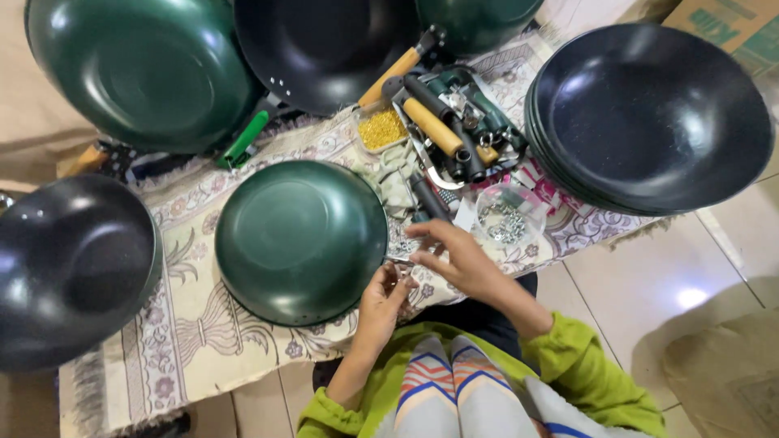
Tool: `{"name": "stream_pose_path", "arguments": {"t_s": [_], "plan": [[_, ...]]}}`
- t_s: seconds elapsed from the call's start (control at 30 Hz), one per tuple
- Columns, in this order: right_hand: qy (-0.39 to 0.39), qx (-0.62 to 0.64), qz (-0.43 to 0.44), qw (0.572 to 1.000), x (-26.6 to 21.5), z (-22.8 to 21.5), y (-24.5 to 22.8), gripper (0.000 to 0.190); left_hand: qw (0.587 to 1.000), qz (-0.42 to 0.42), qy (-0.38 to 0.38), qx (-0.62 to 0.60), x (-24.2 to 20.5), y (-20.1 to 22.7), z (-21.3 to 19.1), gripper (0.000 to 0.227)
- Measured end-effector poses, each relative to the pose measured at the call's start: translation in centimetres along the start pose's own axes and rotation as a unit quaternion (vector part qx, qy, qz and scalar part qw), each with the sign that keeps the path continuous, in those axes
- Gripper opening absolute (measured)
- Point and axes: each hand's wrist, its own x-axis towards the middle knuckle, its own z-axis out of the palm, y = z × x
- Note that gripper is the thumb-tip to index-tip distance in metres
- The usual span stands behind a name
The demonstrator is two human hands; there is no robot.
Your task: Assembling handles onto metal pans using screws and a screwdriver
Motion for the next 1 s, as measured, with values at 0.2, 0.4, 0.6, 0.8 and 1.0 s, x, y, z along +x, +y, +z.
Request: {"name": "stream_pose_path", "arguments": {"t_s": [0.2, 0.4, 0.6, 0.8, 1.0], "plan": [[0.062, 0.096, 0.066, 0.991, -3.2, 4.7, 3.5, 0.027, 0.997, -0.018, -0.005, 0.07, -1.1, -0.3, 0.6, 0.029], [0.137, 0.251, 0.102, 0.953, -3.9, 5.5, 7.4, 0.017, 0.996, -0.033, -0.022, -0.085, -2.3, 1.9, 1.0, 0.042], [0.138, 0.322, 0.181, 0.919, -5.3, 7.6, 9.1, 0.026, 0.995, -0.026, -0.022, -0.096, -3.9, 1.6, 0.2, 0.047], [0.109, 0.41, 0.27, 0.864, -6.4, 10.0, 8.7, 0.024, 0.994, -0.029, 0.021, -0.102, -5.5, -0.2, -0.8, 0.052], [0.083, 0.395, 0.295, 0.866, -7.1, 10.9, 10.6, 0.027, 0.999, 0.025, 0.048, -0.003, -8.1, 1.8, -3.2, 0.04]]}}
